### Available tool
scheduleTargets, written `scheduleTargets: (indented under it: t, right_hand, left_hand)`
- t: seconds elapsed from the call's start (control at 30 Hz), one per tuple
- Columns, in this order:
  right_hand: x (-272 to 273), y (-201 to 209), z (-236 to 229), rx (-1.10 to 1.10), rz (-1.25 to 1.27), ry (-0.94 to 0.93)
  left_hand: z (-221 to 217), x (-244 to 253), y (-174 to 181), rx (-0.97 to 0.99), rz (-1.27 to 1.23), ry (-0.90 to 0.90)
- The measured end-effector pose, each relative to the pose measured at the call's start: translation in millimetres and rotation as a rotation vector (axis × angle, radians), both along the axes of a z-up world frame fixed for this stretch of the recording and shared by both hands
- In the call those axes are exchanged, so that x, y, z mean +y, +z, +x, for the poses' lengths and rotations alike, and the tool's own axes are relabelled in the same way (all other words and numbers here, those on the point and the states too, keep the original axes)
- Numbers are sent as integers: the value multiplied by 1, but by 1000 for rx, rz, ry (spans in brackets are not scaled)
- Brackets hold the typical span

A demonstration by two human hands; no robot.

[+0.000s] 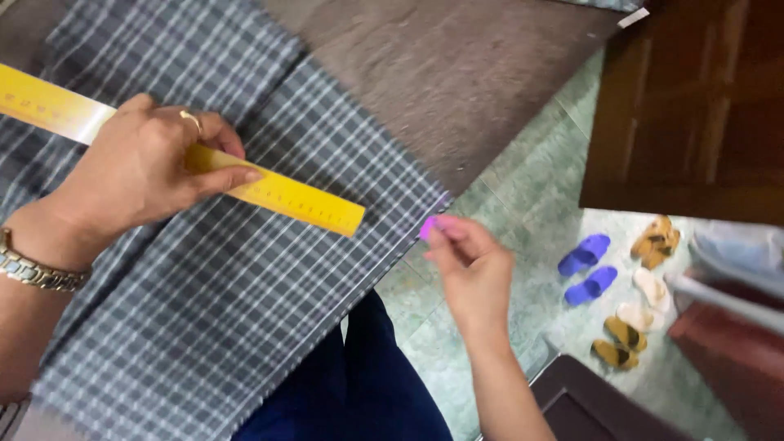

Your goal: The person measures a piece of plaid fabric using a yellow ruler and marks it with a purple chalk. They reposition the ruler multiple times to measure different sections of the fabric and make corresponding marks.

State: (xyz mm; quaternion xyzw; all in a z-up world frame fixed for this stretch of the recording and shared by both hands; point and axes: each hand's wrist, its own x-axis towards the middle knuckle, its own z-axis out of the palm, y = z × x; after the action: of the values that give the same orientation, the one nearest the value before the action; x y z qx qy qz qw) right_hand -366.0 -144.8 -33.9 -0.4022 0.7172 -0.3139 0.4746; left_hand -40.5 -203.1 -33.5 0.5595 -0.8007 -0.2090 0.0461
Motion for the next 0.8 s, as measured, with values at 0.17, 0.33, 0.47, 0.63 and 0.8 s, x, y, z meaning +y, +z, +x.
scheduleTargets:
  t: [0.17, 0.33, 0.47, 0.63, 0.8]
  right_hand:
    - [12, -2, 16, -62, -58, 46]
    - [49, 19, 49, 16, -1, 117]
    - [99, 8, 71, -4, -32, 88]
    - [182, -11, 125, -14, -25, -15]
    - [254, -15, 165, -44, -47, -49]
  left_hand:
    - [29, 70, 4, -13, 64, 58]
    - [56, 121, 3, 54, 87, -5]
    - [73, 149, -1, 85, 90, -71]
    - [105, 195, -21, 114, 73, -164]
    - [128, 228, -36, 82, 98, -253]
